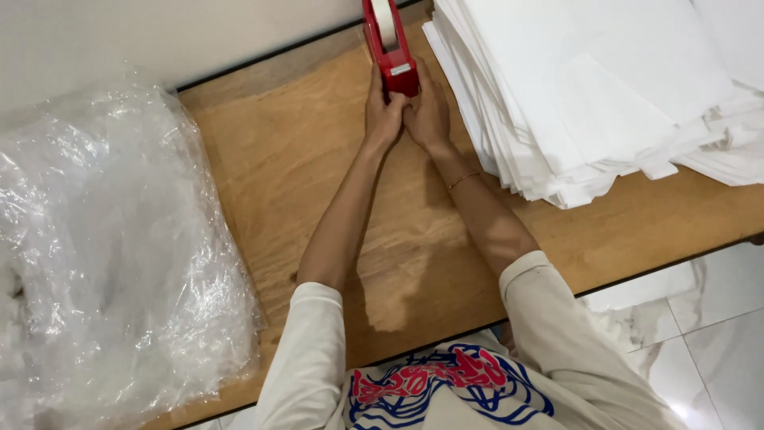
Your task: The person wraps a stack of white shopping bags in bubble wrap and secures it with tape. They then move the wrapped stack aside and proceed to fold additional white shopping bags from a pile on the table.
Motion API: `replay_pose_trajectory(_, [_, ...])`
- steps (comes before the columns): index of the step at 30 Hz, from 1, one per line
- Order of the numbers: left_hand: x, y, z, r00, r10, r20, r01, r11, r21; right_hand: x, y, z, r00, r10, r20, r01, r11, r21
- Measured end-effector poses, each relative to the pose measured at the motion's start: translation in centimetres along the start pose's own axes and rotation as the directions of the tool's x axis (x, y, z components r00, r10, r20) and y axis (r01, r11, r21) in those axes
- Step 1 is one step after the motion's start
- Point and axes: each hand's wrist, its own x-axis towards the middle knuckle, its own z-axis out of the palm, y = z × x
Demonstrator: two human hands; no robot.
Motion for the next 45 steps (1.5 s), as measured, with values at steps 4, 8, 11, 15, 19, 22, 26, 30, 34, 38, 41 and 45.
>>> replay_pose_trajectory(4, [1.1, -1.0, 0.9, 0.999, -0.002, 0.04, 0.003, 1.0, -0.018, 0.4, 1.1, 0.8, 0.994, 0.065, -0.09, -0.066, 0.998, -0.008])
replay_pose_trajectory(8, [1.8, -2.0, 2.1, 0.996, 0.04, 0.083, -0.041, 0.999, 0.007, 0.8, -0.4, 0.1, 0.952, 0.255, -0.168, -0.251, 0.967, 0.046])
replay_pose_trajectory(11, [2.4, -3.6, 3.0, 0.992, 0.048, 0.118, -0.054, 0.997, 0.053, 0.6, 3.3, 0.4, 0.958, 0.242, -0.151, -0.233, 0.97, 0.074])
replay_pose_trajectory(15, [2.9, -4.2, 3.5, 0.991, 0.018, 0.13, -0.028, 0.997, 0.073, 0.7, 6.6, 0.5, 0.991, 0.085, -0.102, -0.077, 0.994, 0.08])
replay_pose_trajectory(19, [3.2, -3.9, 3.0, 0.985, 0.019, 0.174, -0.041, 0.991, 0.124, 1.0, 7.6, 0.7, 0.992, 0.087, -0.093, -0.079, 0.994, 0.082])
replay_pose_trajectory(22, [2.1, -3.9, 2.5, 0.985, 0.029, 0.168, -0.058, 0.983, 0.172, 0.2, 8.0, 0.9, 0.984, 0.162, -0.073, -0.164, 0.986, -0.017])
replay_pose_trajectory(26, [-0.5, -2.9, 2.1, 0.969, 0.171, 0.18, -0.21, 0.95, 0.231, -1.7, 5.0, 0.1, 0.977, 0.212, -0.034, -0.206, 0.971, 0.125])
replay_pose_trajectory(30, [-3.9, -2.3, 1.7, 0.971, 0.107, 0.215, -0.158, 0.958, 0.239, -7.2, 5.7, -1.2, 0.955, 0.223, 0.198, -0.221, 0.975, -0.029])
replay_pose_trajectory(34, [-5.7, 0.2, 2.6, 0.955, 0.148, 0.257, -0.218, 0.937, 0.271, -9.0, -1.7, -6.0, 0.863, 0.375, 0.339, -0.277, 0.912, -0.304])
replay_pose_trajectory(38, [-7.2, 6.4, 4.6, 0.92, 0.232, 0.317, -0.277, 0.955, 0.107, -8.6, -9.8, -11.9, 0.957, 0.142, 0.254, -0.042, 0.931, -0.362])
replay_pose_trajectory(41, [-6.2, 8.2, 7.1, 0.935, 0.204, 0.289, -0.225, 0.974, 0.04, -7.2, -9.6, -14.7, 0.989, -0.077, 0.126, 0.143, 0.716, -0.683])
replay_pose_trajectory(45, [-4.4, 8.2, 9.8, 0.985, 0.068, 0.158, -0.087, 0.989, 0.116, -7.0, -5.0, -14.9, 0.965, 0.164, 0.206, 0.121, 0.422, -0.898])
